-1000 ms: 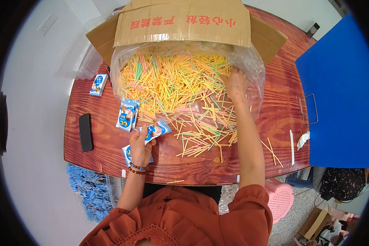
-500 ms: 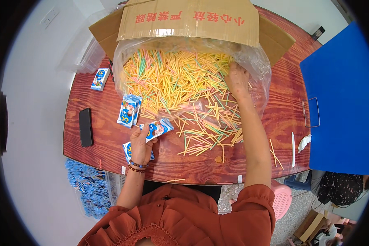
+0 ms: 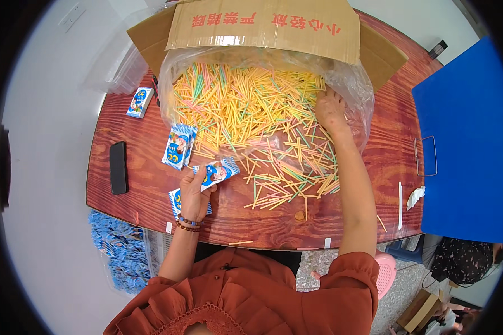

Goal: Counting and placing yellow plastic sticks into small blue-and-white packets at a workstation.

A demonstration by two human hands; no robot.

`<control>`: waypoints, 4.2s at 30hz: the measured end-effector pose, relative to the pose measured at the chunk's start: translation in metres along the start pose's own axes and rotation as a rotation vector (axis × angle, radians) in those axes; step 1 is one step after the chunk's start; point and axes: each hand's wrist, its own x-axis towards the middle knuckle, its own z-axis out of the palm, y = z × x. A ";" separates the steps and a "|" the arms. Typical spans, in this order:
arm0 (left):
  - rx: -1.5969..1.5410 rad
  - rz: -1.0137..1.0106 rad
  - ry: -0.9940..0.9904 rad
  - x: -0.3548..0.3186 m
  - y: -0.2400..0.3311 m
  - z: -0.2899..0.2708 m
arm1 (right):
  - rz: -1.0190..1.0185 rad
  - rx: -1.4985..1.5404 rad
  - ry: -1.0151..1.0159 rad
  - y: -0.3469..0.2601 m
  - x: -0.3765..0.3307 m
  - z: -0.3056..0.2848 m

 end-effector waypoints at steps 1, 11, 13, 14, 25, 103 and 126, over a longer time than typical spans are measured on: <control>0.002 -0.002 -0.009 -0.001 0.001 0.001 | 0.001 0.054 -0.010 0.002 -0.003 0.000; -0.038 -0.030 0.003 -0.001 0.002 0.001 | 0.229 0.955 -0.155 -0.012 -0.012 -0.041; -0.037 -0.039 -0.014 -0.002 0.002 0.002 | 0.332 1.366 -0.138 -0.017 -0.016 -0.045; -0.037 -0.046 -0.028 -0.002 0.002 0.002 | 0.335 1.366 -0.137 -0.020 -0.017 -0.039; -0.030 -0.065 -0.034 -0.002 -0.001 0.008 | 0.259 0.947 0.157 -0.044 -0.055 0.003; -0.451 0.226 -0.330 0.031 0.016 0.007 | 0.036 1.385 -0.095 -0.205 -0.108 -0.143; 0.806 0.667 0.266 0.040 0.038 -0.100 | 0.162 1.432 -0.315 -0.337 -0.068 -0.036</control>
